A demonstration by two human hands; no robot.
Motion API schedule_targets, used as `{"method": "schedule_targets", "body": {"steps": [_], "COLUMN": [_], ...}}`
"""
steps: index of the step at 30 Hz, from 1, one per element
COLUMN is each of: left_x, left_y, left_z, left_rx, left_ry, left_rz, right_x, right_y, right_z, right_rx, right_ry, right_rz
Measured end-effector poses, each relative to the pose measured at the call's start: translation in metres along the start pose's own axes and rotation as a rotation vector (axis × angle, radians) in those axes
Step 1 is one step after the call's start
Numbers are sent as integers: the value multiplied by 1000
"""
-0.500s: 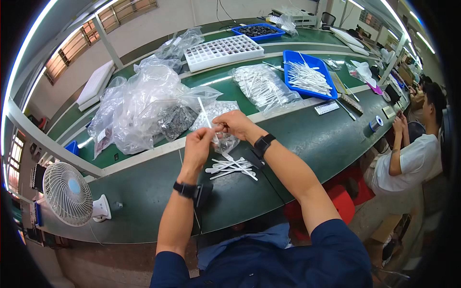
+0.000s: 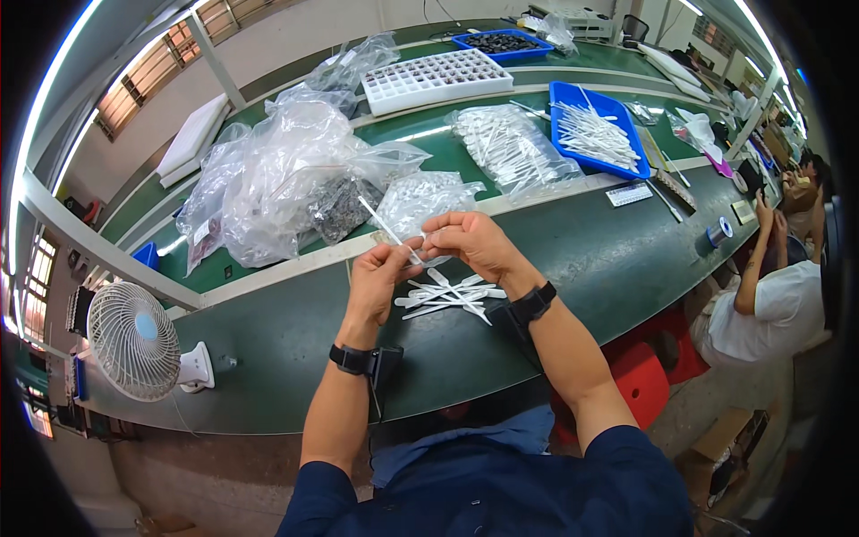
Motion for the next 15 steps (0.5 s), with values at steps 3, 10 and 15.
{"method": "schedule_targets", "body": {"steps": [3,10,15], "left_x": [1,17,24], "left_y": [3,-1,-1], "left_z": [-6,-14,-19], "left_rx": [34,47,12], "left_ry": [1,80,81], "left_rz": [-50,78,46], "right_x": [2,8,9], "right_y": [3,-5,-7], "right_z": [-3,-6,-5], "right_rx": [-17,-9,-30], "right_ry": [10,4,-26], "right_rz": [15,81,63]}}
Point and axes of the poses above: each hand's wrist, its own z-axis towards the middle knuckle, its own y-axis out of the palm, x = y × z, the point moved 10 cm from there along z, towards the middle knuckle, and after that the axes turned 7 degrees about y, right-handed, at the moved point
